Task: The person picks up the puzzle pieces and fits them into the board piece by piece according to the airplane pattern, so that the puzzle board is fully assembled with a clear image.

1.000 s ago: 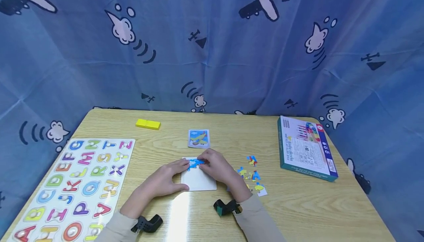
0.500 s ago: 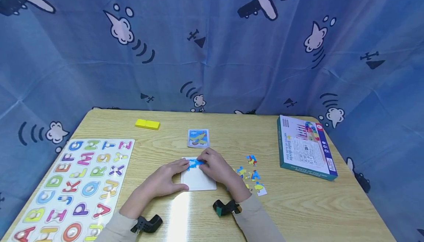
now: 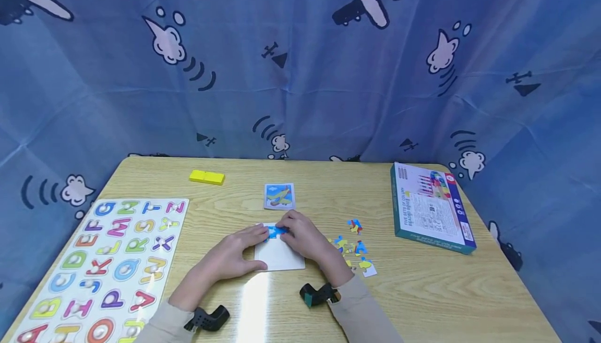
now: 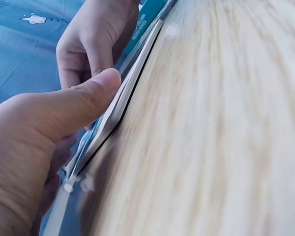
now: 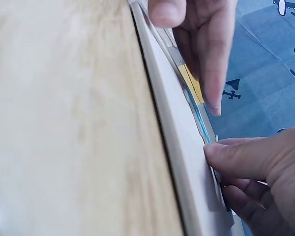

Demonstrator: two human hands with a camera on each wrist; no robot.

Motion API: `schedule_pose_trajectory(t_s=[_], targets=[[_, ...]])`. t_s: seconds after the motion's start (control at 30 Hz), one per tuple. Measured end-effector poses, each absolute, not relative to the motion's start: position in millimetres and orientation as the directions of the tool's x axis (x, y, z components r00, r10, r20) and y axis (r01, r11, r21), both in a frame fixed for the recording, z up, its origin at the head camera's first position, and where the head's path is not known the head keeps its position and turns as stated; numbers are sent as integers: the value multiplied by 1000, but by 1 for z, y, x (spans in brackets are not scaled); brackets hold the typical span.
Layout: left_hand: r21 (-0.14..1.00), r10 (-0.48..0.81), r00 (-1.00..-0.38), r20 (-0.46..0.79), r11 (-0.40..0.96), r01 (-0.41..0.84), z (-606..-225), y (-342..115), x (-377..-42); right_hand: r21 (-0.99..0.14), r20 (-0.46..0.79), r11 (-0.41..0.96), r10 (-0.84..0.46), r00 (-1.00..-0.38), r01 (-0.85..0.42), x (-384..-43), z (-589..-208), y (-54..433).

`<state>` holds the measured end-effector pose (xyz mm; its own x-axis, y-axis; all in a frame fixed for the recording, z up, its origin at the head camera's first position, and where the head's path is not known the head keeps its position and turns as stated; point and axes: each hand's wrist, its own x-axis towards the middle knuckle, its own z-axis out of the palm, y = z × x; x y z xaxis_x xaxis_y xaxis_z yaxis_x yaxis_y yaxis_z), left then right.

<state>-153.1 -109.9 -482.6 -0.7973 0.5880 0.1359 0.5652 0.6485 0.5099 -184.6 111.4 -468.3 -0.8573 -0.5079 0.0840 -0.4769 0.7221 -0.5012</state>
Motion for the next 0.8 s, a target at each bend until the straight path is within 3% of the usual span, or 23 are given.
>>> schedule_pose_trajectory(t_s=[0.4,0.8], targets=[[410,656,-715,242,599,688,-487,-93,-160,-525,104,701,-510,-854,-483,-185,-469,111],[432,650,-729,213,606,667,-488,-90,-161,-611,54,675,-486,-872,-414,-186,-456,129]])
